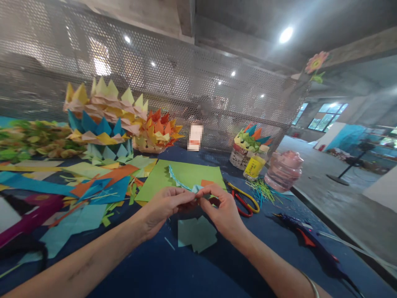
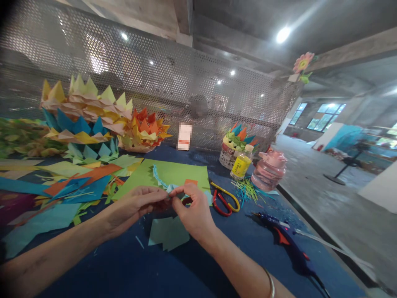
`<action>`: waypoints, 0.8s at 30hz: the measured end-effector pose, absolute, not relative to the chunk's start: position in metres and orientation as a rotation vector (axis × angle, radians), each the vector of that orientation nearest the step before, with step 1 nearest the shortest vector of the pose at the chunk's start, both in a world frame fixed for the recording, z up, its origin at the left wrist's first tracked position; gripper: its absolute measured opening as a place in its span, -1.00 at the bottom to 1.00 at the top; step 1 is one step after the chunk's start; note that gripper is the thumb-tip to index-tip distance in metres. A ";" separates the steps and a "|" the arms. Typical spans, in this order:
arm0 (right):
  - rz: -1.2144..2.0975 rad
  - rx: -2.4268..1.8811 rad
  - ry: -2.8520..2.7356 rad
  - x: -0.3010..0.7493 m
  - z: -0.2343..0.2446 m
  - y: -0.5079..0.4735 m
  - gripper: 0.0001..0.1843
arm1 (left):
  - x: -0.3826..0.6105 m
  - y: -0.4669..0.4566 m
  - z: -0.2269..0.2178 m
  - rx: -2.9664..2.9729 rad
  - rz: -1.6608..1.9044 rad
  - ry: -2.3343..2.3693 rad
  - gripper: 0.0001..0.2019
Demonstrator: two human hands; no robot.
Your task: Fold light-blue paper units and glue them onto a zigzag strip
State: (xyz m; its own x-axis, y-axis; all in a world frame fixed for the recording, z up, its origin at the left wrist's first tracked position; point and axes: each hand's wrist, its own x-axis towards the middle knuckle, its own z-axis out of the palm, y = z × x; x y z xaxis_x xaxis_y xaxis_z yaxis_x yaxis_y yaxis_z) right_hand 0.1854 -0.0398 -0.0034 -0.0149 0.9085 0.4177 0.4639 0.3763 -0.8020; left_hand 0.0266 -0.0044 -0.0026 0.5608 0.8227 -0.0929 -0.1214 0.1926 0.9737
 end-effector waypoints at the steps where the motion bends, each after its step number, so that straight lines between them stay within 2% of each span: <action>1: 0.546 -1.231 -1.653 0.185 -0.003 -0.040 -0.88 | 0.026 -0.004 -0.004 1.202 0.750 0.716 -0.78; 6: 0.512 -1.175 -1.693 0.185 0.001 -0.044 -0.87 | 0.027 -0.001 -0.007 1.199 0.752 0.733 -0.78; 11: 0.672 -1.205 -1.557 0.184 0.001 -0.047 -0.90 | 0.029 0.002 -0.008 1.427 0.835 0.804 -0.74; 18: 0.864 -1.189 -1.431 0.182 -0.008 -0.041 -0.59 | 0.029 0.001 -0.010 1.840 0.971 0.862 -0.75; 24: 0.891 -1.175 -1.433 0.182 -0.006 -0.041 -0.58 | 0.027 -0.002 -0.010 1.992 0.951 0.917 -0.78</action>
State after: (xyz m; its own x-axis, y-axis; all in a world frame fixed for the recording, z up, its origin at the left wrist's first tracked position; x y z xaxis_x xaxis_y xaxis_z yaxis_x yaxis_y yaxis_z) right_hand 0.1817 -0.0408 -0.0060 0.0122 0.9672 0.2537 0.2010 0.2462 -0.9482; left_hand 0.0272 -0.0018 -0.0098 0.4712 0.8249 0.3121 0.2818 -0.4761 0.8330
